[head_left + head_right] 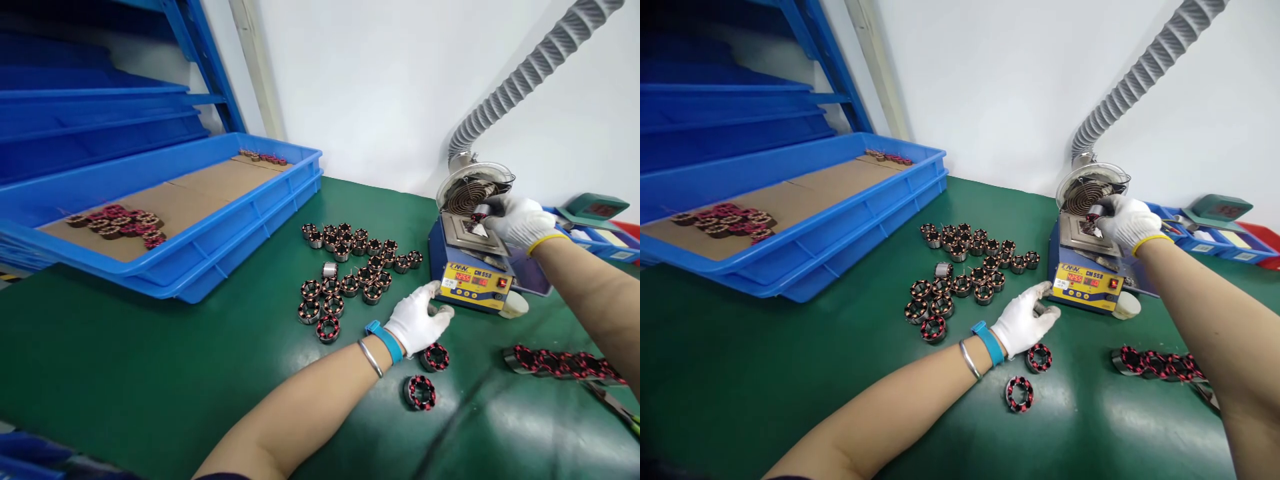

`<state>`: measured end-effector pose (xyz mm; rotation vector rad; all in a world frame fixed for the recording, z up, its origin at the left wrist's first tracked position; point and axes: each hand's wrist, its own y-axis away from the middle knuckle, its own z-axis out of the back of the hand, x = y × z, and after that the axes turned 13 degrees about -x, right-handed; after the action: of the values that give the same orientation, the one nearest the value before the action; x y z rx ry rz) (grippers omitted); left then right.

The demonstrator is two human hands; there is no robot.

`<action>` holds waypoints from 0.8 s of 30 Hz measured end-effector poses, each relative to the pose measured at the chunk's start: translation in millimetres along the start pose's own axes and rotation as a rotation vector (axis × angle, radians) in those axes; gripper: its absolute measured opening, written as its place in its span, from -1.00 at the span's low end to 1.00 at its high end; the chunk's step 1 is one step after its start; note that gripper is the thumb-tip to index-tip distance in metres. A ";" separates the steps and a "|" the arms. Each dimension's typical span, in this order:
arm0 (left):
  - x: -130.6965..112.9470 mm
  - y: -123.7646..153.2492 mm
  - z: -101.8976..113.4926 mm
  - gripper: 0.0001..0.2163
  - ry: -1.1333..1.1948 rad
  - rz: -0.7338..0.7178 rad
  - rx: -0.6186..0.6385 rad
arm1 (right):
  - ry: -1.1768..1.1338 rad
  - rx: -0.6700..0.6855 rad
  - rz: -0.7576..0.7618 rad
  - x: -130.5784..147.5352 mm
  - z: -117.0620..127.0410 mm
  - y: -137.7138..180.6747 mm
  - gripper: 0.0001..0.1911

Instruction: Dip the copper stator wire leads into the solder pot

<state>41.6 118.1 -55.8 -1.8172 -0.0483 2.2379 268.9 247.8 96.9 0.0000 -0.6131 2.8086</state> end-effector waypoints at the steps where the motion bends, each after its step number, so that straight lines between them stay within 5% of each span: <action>1: 0.2 -0.2 -0.1 -0.45 0.004 0.001 -0.001 | 0.003 -0.005 0.001 -0.3 1.4 -0.2 -0.37; 24: 3.4 -2.9 -1.3 -0.45 0.007 0.010 0.000 | -0.020 -0.011 -0.015 -0.4 -4.5 2.9 -0.37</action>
<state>42.8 121.5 -58.8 -1.8294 -0.0377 2.2385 268.8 247.0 91.5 0.0299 -0.6298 2.7943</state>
